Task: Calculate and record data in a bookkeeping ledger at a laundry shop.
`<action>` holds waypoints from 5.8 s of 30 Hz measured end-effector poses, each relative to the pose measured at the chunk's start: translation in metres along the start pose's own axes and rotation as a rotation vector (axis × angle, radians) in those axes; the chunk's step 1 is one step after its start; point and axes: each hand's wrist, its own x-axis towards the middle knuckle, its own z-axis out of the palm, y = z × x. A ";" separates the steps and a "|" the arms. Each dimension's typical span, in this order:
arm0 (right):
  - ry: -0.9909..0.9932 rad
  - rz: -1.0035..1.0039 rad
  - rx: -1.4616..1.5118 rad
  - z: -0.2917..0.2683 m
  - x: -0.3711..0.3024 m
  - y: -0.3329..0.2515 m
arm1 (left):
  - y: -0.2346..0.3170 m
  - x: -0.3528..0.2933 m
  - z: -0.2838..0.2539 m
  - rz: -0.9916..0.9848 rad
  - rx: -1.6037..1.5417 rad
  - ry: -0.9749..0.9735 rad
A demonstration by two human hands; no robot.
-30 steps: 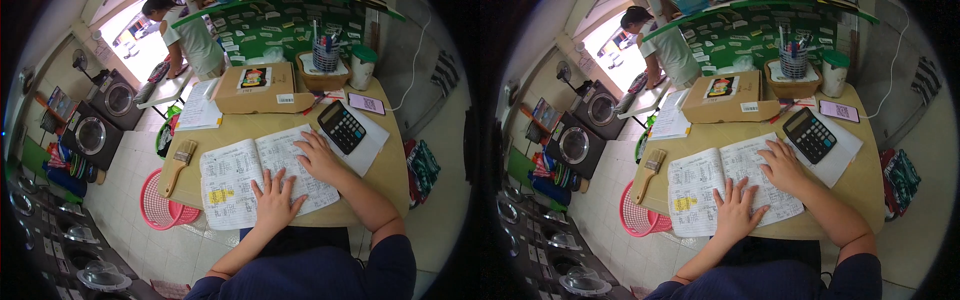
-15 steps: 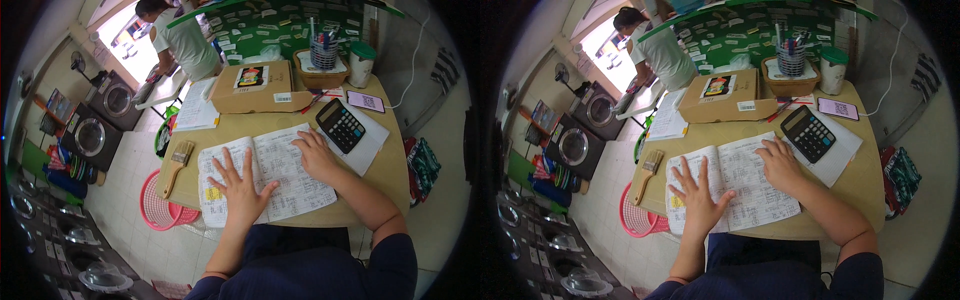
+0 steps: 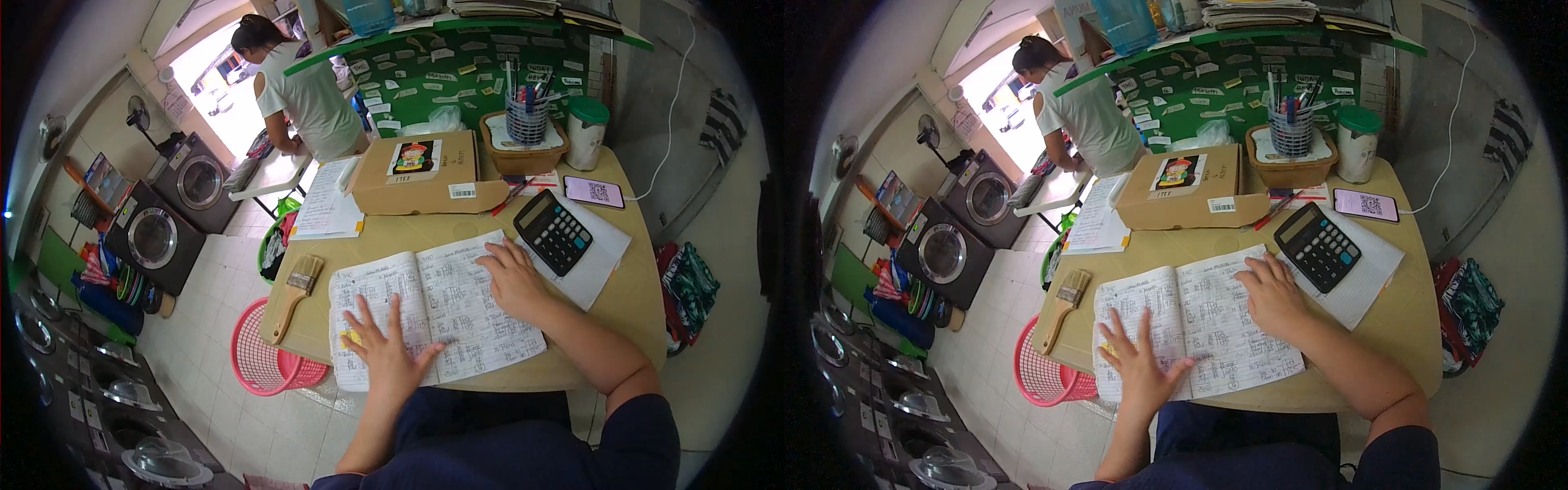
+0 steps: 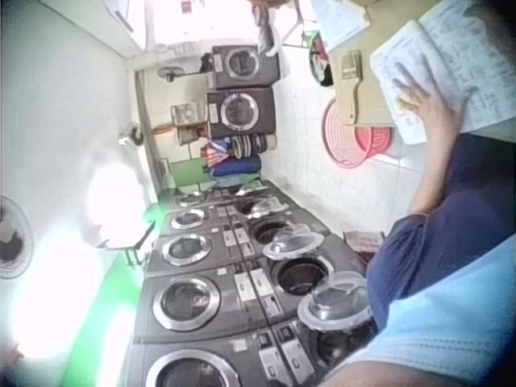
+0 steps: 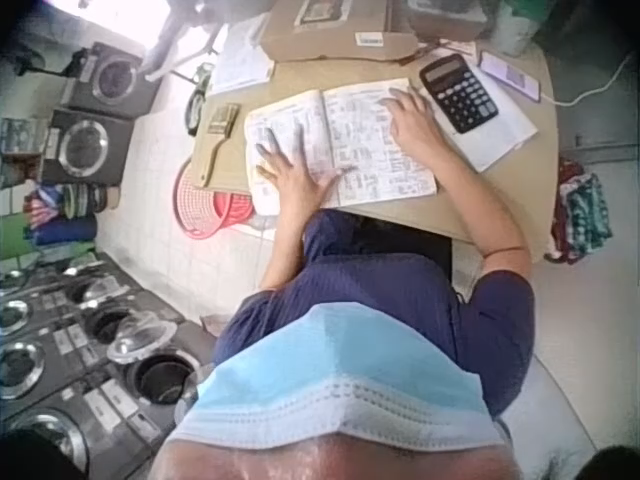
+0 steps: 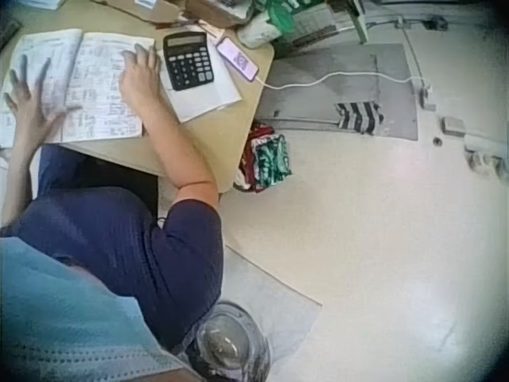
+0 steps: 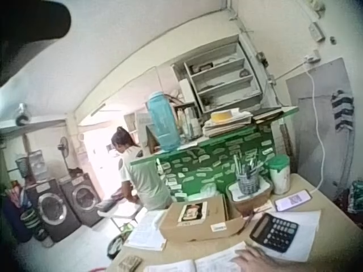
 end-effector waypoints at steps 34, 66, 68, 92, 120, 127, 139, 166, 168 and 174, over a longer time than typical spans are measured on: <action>0.040 -0.032 0.036 0.005 -0.002 0.006 | 0.024 0.000 0.040 0.218 -0.057 -0.053; 0.003 -0.029 0.028 -0.001 -0.005 0.006 | 0.028 0.000 0.043 0.227 -0.071 -0.014; -0.009 -0.031 0.032 -0.001 -0.002 0.005 | 0.026 0.004 0.042 0.222 -0.074 -0.046; -0.019 -0.013 0.010 0.001 0.000 0.001 | 0.024 0.005 0.036 0.255 -0.117 -0.021; 0.047 -0.015 0.046 0.003 -0.006 0.006 | 0.029 0.006 0.040 0.265 -0.059 -0.030; -0.020 -0.002 0.049 0.001 -0.005 0.001 | 0.029 0.001 0.039 0.239 -0.077 -0.017; -0.045 0.030 0.015 -0.004 -0.003 0.001 | 0.026 0.005 0.041 0.282 -0.090 -0.010; -0.017 0.006 0.030 -0.003 0.000 0.001 | 0.024 0.006 0.039 0.266 -0.113 -0.045; -0.014 0.008 0.046 -0.004 0.000 -0.001 | 0.023 0.005 0.039 0.264 -0.101 -0.045; -0.002 0.028 0.044 -0.003 0.000 0.002 | 0.025 0.007 0.039 0.278 -0.109 -0.038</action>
